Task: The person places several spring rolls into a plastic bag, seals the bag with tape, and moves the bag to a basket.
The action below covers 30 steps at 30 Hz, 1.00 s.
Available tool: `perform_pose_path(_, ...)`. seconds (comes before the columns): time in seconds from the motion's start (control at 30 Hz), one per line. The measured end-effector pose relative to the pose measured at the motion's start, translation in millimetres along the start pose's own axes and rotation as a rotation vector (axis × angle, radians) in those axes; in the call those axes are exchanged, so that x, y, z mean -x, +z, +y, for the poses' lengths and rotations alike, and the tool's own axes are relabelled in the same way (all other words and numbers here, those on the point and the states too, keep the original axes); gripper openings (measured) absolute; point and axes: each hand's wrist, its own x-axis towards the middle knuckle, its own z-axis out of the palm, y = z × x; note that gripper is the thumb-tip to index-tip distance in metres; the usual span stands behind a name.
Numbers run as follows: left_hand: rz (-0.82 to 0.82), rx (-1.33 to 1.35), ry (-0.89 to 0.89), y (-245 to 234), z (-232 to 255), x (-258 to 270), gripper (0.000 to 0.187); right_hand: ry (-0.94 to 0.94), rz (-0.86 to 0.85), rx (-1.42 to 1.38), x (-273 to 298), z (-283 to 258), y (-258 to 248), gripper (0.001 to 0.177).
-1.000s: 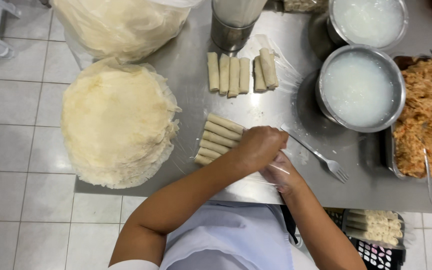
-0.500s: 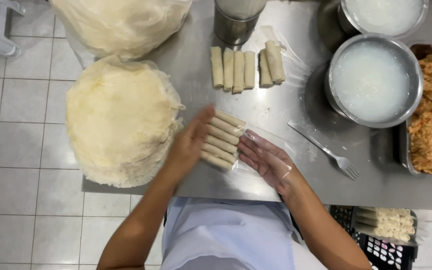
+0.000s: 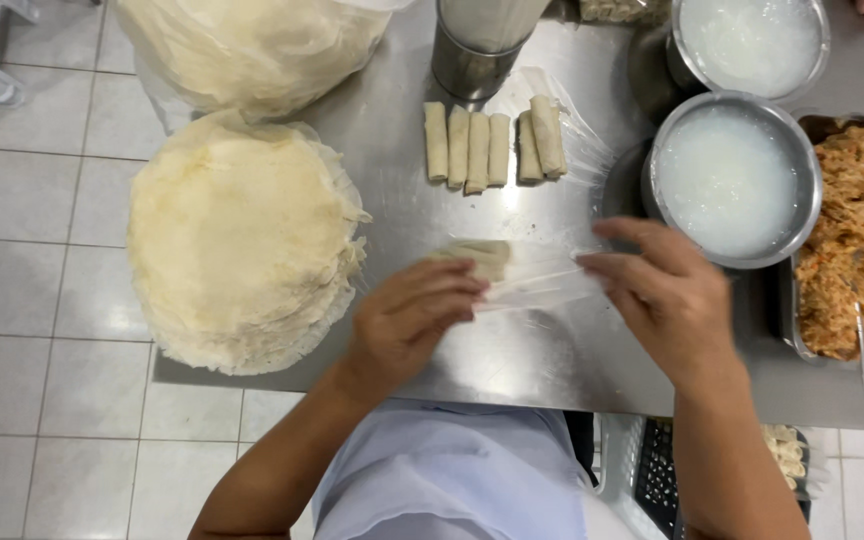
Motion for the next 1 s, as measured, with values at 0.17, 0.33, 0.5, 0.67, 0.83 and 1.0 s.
perform_pose_path(0.17,-0.058,-0.232,-0.147,-29.0,-12.1,-11.1,0.012,-0.154,0.027,0.058,-32.1,-37.9,-34.4,0.002)
perform_pose_path(0.33,0.065,-0.252,-0.082,-32.7,1.3,-17.3,0.004,-0.23,0.106,-0.02,-39.6,-63.0,-44.2,0.014)
perform_pose_path(0.5,-0.146,-0.189,-0.167,-35.2,-13.8,-16.5,0.007,-0.13,-0.024,0.088,-28.2,-51.1,-34.2,0.011)
perform_pose_path(0.67,-0.091,0.096,-0.218,-37.2,-2.8,-23.5,0.036,-0.072,-0.193,-0.198,2.4,-40.1,-32.2,0.005)
perform_pose_path(0.83,-0.18,0.117,-0.583,-42.4,-11.8,-8.1,0.05,0.434,-0.907,-0.685,69.4,-12.2,38.0,0.06)
perform_pose_path(1.0,-0.045,0.293,-0.629,-34.5,-35.4,36.4,0.049,0.402,-0.896,-0.799,98.9,-1.6,64.7,0.053)
